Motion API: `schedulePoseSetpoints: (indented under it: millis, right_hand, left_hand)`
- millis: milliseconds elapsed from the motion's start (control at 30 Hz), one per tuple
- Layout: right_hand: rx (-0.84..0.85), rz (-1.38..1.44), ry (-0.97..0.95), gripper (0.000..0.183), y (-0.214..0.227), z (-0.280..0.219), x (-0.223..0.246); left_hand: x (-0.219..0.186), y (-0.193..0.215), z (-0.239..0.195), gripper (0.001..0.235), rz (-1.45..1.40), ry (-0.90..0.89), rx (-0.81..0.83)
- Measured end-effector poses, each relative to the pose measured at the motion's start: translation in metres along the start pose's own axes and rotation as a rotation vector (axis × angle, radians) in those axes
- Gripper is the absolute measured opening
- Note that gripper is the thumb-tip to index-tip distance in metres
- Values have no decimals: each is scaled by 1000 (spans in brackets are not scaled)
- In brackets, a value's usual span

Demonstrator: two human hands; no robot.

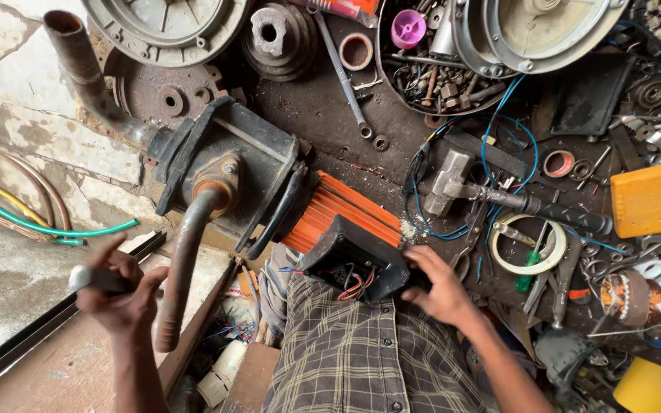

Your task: The person disassembles an electric motor by using a hammer and chisel to loosen the housing, then removes the rotor and stator. They inspect the stator windings and place the components on the workbench.

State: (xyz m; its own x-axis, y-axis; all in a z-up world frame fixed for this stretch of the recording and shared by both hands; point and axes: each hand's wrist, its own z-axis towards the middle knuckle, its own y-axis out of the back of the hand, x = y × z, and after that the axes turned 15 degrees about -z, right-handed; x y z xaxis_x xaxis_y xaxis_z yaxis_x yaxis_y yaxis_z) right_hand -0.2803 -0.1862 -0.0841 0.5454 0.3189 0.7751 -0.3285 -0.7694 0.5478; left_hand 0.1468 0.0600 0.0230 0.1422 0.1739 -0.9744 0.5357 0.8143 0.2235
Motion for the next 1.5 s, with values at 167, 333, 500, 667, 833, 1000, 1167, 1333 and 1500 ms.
schedulePoseSetpoints:
  millis: [167, 333, 500, 667, 833, 1000, 1167, 1333, 1500]
  right_hand:
    - [4, -227, -35, 76, -32, 5, 7]
    - [-89, -283, -51, 49, -41, 7, 23]
    - [-291, -352, 143, 46, -46, 7, 38]
    - [-416, -302, 137, 49, -60, 14, 29]
    - [-538, -307, 330, 36, -57, 22, 17]
    - [-410, -154, 208, 22, -23, 7, 35]
    - [-438, -241, 200, 48, 15, -4, 35]
    - [-393, -156, 69, 73, 23, 4, 3]
    - [-296, -141, -277, 63, 17, 4, -13]
  left_hand:
    - [-61, -39, 56, 64, 356, -358, 403]
    - [-94, -92, 97, 52, 257, -604, 774]
    - [-83, -111, 97, 46, 181, -717, 659]
    - [-68, -103, 73, 42, 208, -704, 497]
    - [-77, -102, 60, 42, 243, -719, 438]
    - [-92, -120, 56, 36, 184, -682, 403]
    - [-101, -149, 73, 20, 202, -675, 358]
    - [-101, -189, 104, 26, 363, -624, 342]
    - [-100, -229, 136, 30, 426, -634, 350]
